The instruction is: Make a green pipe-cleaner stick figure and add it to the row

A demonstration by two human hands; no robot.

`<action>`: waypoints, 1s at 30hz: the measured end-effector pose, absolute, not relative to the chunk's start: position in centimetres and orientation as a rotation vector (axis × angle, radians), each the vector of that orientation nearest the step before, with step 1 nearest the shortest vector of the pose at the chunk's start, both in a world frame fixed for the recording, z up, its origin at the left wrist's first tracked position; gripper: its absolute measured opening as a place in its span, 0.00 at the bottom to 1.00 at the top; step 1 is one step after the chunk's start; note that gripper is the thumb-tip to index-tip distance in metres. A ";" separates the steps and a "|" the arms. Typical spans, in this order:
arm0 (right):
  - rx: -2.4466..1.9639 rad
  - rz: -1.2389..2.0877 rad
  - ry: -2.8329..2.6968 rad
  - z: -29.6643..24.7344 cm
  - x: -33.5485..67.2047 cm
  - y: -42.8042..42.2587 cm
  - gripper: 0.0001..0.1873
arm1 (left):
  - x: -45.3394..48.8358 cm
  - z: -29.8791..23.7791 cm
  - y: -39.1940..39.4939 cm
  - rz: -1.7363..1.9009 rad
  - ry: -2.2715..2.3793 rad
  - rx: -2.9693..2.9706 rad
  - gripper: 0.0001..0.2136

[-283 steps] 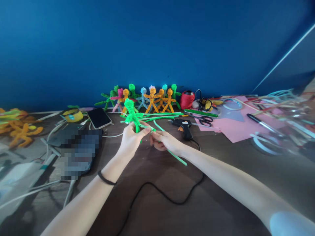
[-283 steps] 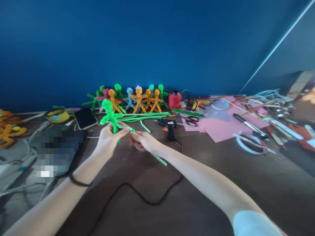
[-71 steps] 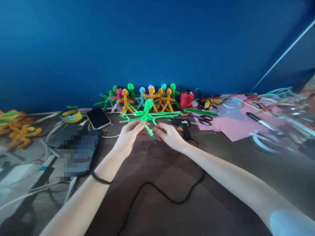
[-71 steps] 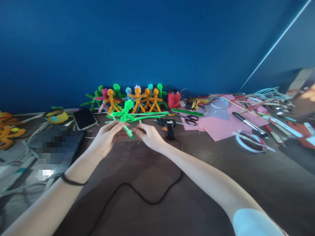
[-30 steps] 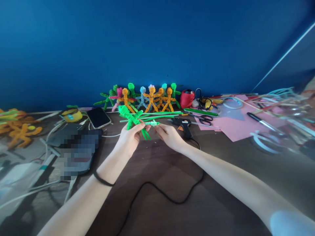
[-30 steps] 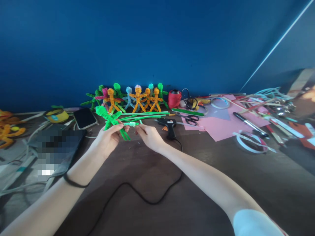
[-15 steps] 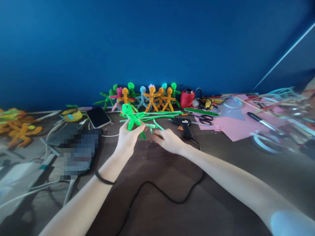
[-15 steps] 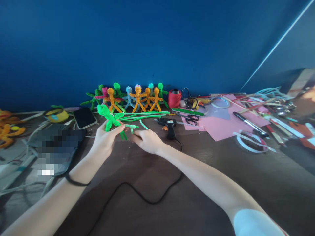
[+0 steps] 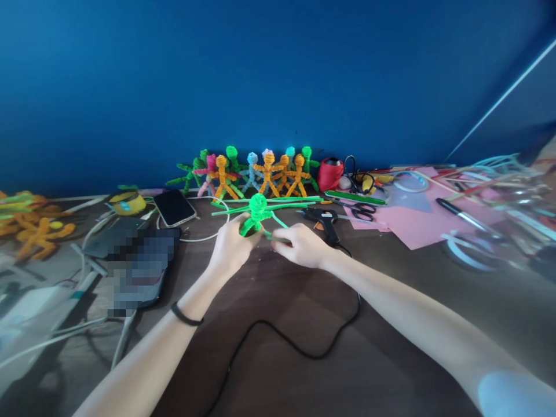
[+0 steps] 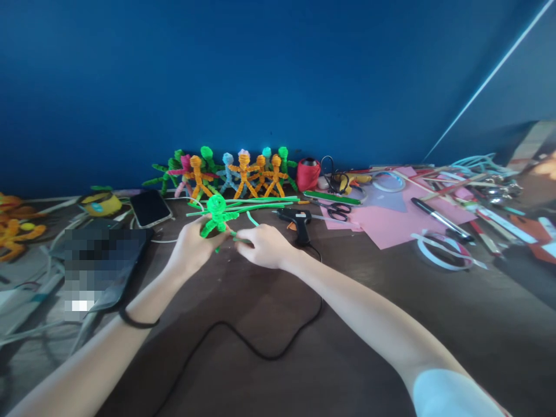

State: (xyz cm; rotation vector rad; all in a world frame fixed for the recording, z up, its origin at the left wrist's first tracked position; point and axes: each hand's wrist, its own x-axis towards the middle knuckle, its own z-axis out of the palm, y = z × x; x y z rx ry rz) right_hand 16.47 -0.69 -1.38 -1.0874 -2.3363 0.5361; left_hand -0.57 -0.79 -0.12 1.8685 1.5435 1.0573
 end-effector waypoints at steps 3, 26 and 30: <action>-1.071 0.659 -2.254 -1.3 16.8 -0.3 0.12 | -0.7 -0.1 -0.6 1.005 1.500 1.879 0.06; -0.804 1.505 -1.660 -2.4 16.9 0.8 0.17 | -1.0 1.3 -0.7 1.052 0.976 1.152 0.07; -0.764 1.515 -1.711 -2.9 16.5 0.8 0.18 | -0.7 1.2 -0.8 1.091 0.925 1.111 0.07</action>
